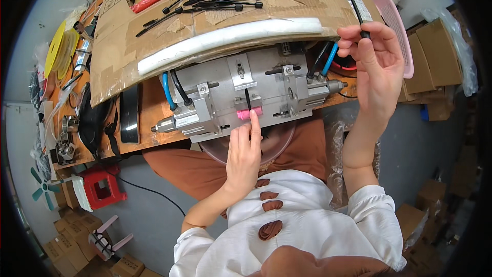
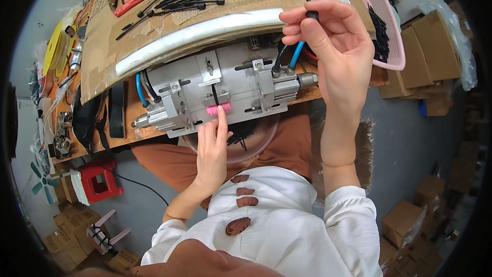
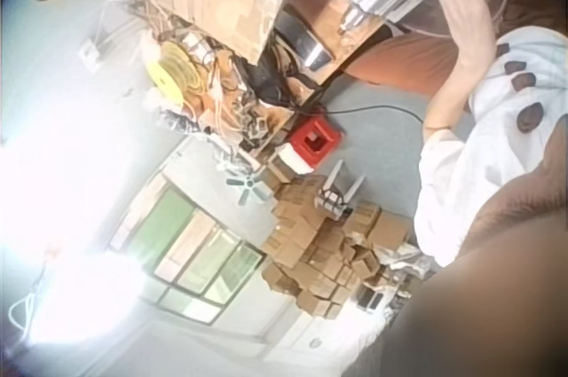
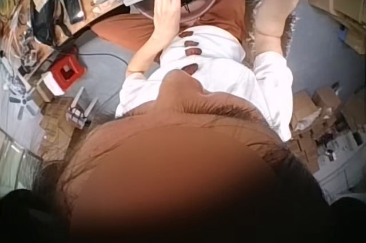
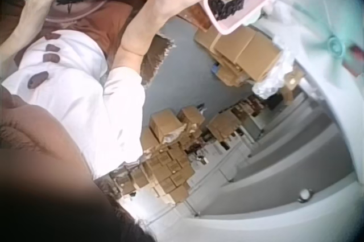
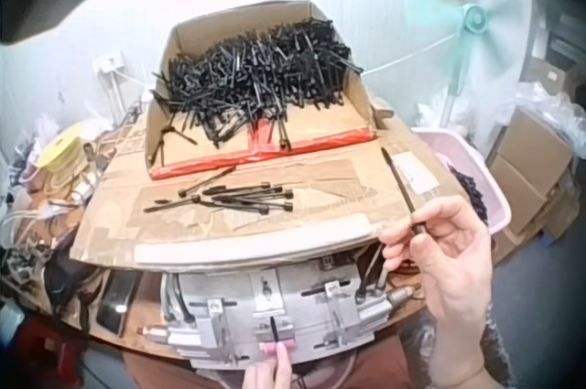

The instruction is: The person takes individual cable ties from a pile, inserts them into a machine one by one, and collects the processed ties in a bin.

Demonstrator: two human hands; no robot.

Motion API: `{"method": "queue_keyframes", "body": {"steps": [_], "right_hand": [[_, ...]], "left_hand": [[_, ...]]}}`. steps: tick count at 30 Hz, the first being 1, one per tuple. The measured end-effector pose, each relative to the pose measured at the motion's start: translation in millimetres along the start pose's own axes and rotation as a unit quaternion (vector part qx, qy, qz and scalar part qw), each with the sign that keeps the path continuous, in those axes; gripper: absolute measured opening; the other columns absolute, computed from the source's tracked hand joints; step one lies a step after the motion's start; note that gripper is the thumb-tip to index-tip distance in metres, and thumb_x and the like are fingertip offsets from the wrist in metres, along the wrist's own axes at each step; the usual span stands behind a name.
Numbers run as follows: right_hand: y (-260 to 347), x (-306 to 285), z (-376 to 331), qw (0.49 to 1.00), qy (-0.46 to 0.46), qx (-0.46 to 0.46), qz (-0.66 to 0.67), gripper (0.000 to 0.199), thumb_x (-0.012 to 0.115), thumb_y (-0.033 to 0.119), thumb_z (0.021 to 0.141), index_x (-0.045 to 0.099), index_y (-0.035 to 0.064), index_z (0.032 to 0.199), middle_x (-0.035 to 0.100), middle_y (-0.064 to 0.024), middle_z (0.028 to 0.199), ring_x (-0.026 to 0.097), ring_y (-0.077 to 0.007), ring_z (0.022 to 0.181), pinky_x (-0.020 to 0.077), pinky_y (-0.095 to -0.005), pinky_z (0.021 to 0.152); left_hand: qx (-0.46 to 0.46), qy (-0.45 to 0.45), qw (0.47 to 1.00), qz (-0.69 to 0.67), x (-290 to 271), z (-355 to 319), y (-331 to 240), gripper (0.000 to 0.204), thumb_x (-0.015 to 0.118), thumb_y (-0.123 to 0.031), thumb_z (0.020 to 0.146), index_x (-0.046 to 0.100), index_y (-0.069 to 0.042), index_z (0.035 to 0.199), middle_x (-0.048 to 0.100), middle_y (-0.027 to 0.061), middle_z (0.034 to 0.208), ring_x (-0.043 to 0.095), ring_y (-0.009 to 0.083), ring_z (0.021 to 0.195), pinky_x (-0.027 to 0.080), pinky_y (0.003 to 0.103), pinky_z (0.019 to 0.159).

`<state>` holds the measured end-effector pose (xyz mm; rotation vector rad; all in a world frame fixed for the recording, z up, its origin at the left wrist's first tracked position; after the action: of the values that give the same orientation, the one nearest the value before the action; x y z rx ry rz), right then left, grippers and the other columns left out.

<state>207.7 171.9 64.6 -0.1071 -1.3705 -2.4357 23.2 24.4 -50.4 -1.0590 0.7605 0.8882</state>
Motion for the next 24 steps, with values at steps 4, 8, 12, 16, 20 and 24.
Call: {"method": "queue_keyframes", "body": {"steps": [4,8,12,16,20,24], "right_hand": [[-2.4,8.1,-18.4,0.998,-0.014,-0.006,-0.06,0.019,0.06,-0.003,0.088,0.055,-0.0052,0.106,0.066,-0.0217,0.097,0.066,-0.0195,0.08,0.0559,-0.0292,0.073],[-22.9,19.2,-76.9,0.956,0.071,-0.014,-0.284,0.034,0.064,-0.01,0.079,0.055,-0.0049,0.111,0.066,-0.0161,0.099,0.065,-0.0175,0.079,0.0544,-0.0289,0.068],[-50.7,42.8,-131.6,0.906,0.21,-0.031,-0.366,0.066,0.068,-0.008,0.072,0.045,-0.0062,0.133,0.06,-0.0126,0.084,0.057,-0.0243,0.068,0.0492,-0.0346,0.062],[-70.8,50.6,-149.5,0.901,0.253,0.007,-0.352,0.07,0.066,-0.007,0.071,0.039,-0.0076,0.136,0.053,-0.0115,0.074,0.054,-0.0245,0.066,0.0464,-0.036,0.061],[-77.9,55.4,-146.3,0.886,0.282,0.009,-0.368,0.071,0.066,-0.007,0.072,0.039,-0.0068,0.137,0.049,-0.0106,0.07,0.052,-0.0245,0.064,0.0458,-0.0363,0.06],[-71.4,56.6,-136.6,0.867,0.306,0.021,-0.392,0.07,0.067,-0.004,0.072,0.04,-0.006,0.137,0.049,-0.0099,0.07,0.052,-0.023,0.064,0.0455,-0.0358,0.059]], "left_hand": [[0.0,0.024,1.0,0.003,-0.6,-0.5,1.6,0.071,0.057,0.008,0.071,0.035,0.009,0.139,0.05,0.0136,0.099,0.049,0.026,0.088,0.045,0.035,0.081],[-0.012,0.035,0.999,-0.027,-6.2,-0.9,-1.2,0.071,0.057,0.007,0.073,0.034,0.007,0.14,0.051,0.0143,0.102,0.05,0.0274,0.091,0.045,0.036,0.082],[-0.047,-0.047,0.997,-0.037,-33.2,-5.0,2.8,0.074,0.066,0.01,0.071,0.04,0.003,0.139,0.053,0.0148,0.106,0.05,0.0296,0.097,0.045,0.037,0.082],[-0.073,-0.069,0.994,-0.038,-45.0,-5.6,9.8,0.079,0.068,0.016,0.067,0.041,0.0,0.14,0.052,0.0118,0.104,0.047,0.0253,0.091,0.043,0.033,0.077],[-0.079,-0.069,0.994,-0.035,-47.5,-5.6,13.9,0.079,0.068,0.015,0.068,0.04,-0.001,0.14,0.051,0.0111,0.103,0.048,0.0248,0.091,0.044,0.033,0.076],[-0.068,-0.082,0.994,-0.038,-60.4,11.3,28.2,0.074,0.067,0.014,0.07,0.043,-0.001,0.138,0.051,0.0114,0.101,0.049,0.0253,0.091,0.044,0.033,0.077]]}}
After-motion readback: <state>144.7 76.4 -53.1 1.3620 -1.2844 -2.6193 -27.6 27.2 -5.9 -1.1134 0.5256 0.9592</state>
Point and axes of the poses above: each hand's wrist, its own z-axis towards the middle knuckle, its own x-axis out of the palm, y = z × x, the point moved 1 cm from there along z, towards the middle knuckle
